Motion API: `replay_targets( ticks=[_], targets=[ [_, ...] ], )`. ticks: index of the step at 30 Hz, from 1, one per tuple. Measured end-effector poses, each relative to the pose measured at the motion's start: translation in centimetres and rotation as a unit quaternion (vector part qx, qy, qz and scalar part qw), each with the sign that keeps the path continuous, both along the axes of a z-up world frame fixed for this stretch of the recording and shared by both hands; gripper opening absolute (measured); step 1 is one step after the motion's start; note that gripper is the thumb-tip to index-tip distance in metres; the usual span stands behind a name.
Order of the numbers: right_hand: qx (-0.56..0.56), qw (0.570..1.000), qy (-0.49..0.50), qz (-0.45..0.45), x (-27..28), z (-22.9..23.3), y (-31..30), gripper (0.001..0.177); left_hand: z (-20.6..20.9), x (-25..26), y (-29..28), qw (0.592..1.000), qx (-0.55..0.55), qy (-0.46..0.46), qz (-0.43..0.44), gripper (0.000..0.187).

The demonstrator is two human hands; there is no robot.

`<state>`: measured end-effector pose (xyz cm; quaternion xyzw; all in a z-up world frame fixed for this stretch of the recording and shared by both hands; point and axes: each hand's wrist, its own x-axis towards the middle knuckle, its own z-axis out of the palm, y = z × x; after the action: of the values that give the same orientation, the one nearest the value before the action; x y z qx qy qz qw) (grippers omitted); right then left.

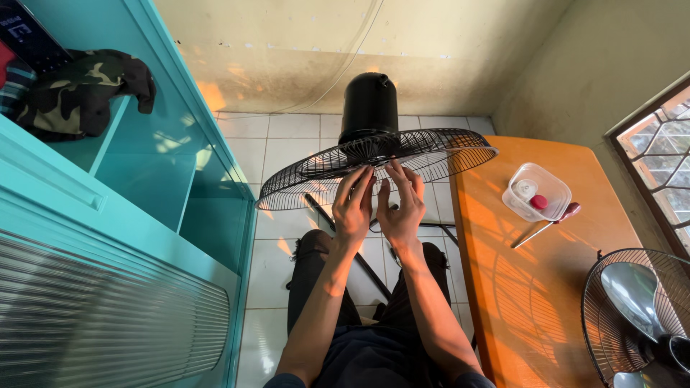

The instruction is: The person assembles a standing fan by attaching the front grill, inserting a white plastic hub, and securing it with a screw and red cap. They use a screwdriver to tighten the screw and place the red cap over the hub.

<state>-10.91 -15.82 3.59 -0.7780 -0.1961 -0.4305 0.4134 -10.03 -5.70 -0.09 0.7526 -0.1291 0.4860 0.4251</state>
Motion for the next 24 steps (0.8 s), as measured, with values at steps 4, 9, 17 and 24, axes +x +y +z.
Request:
replay_targets(
  ticks=[4, 9, 17, 24],
  targets=[
    [0.015, 1.0, -0.009, -0.024, 0.0, -0.2, 0.3, 0.031, 0.0, -0.2, 0.0, 1.0, -0.021, -0.009, -0.004, 0.038],
    [0.026, 0.999, -0.02, -0.025, 0.0, -0.2, 0.4, 0.026, 0.2, -0.7, -0.2, 0.999, -0.026, -0.02, 0.012, 0.036],
    [0.033, 0.998, -0.032, -0.033, -0.5, 0.8, 0.4, 0.035, 0.3, -0.9, -0.3, 0.999, -0.023, -0.032, 0.014, 0.038],
    [0.009, 0.998, -0.045, -0.049, 1.4, -0.1, 0.3, 0.04, 0.6, -0.2, 0.9, 0.998, 0.023, -0.059, 0.023, 0.047]
  ],
)
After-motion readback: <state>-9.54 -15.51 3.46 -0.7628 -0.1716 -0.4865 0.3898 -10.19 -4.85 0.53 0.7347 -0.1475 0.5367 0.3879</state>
